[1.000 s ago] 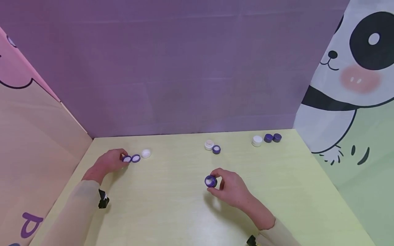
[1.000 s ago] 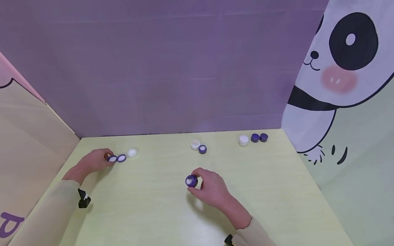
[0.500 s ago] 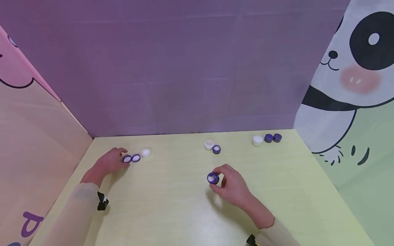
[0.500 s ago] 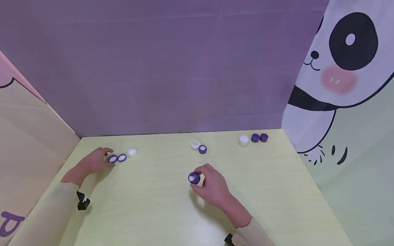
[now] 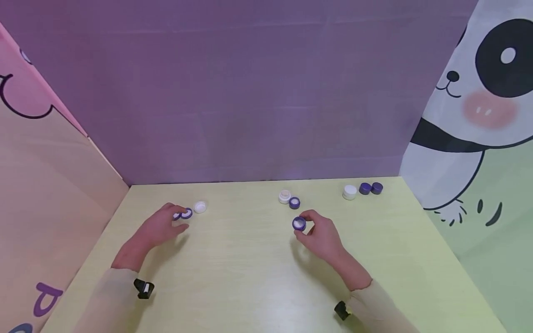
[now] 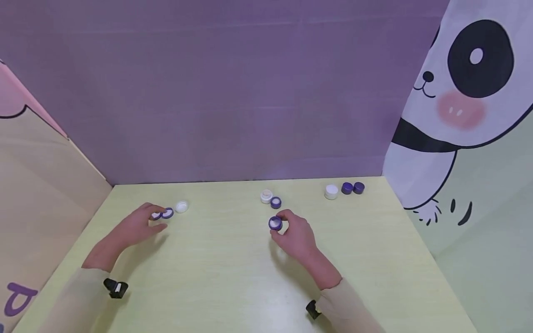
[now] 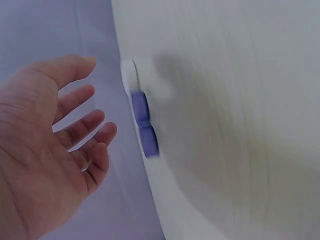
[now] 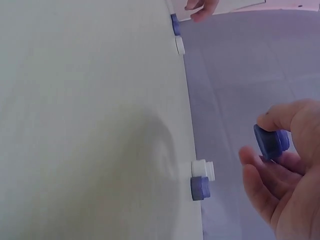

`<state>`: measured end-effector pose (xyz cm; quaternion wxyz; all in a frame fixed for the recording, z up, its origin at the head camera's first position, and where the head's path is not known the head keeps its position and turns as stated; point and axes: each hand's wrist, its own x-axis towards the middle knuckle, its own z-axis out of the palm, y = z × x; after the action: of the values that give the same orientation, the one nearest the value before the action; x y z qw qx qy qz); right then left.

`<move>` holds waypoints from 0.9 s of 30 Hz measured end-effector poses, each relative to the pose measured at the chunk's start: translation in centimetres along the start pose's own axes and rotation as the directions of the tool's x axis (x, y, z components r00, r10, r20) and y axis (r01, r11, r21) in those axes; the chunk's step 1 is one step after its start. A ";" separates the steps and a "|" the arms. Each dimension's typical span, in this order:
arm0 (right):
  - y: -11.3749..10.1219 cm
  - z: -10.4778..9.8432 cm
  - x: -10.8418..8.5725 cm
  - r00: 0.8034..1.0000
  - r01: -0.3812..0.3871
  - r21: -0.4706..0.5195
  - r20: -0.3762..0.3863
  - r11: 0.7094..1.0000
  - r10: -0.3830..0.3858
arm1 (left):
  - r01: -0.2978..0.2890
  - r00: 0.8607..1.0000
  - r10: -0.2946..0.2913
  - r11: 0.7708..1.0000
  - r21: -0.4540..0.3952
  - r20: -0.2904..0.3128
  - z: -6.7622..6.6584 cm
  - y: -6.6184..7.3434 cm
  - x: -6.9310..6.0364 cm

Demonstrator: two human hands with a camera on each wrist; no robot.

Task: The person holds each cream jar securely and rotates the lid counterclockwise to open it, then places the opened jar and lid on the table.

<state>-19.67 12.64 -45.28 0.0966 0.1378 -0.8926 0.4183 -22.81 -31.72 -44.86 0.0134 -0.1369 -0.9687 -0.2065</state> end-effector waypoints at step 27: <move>0.7 3.9 6.1 0.974 -0.225 -0.232 -0.016 0.946 0.227 | -0.105 0.988 0.132 0.954 -0.281 0.078 3.4 11.5 0.7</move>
<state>-25.92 9.05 -46.47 0.0587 0.0246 -0.9458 0.3185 -20.24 -20.05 -43.37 -0.0397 -0.2051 -0.9201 -0.3314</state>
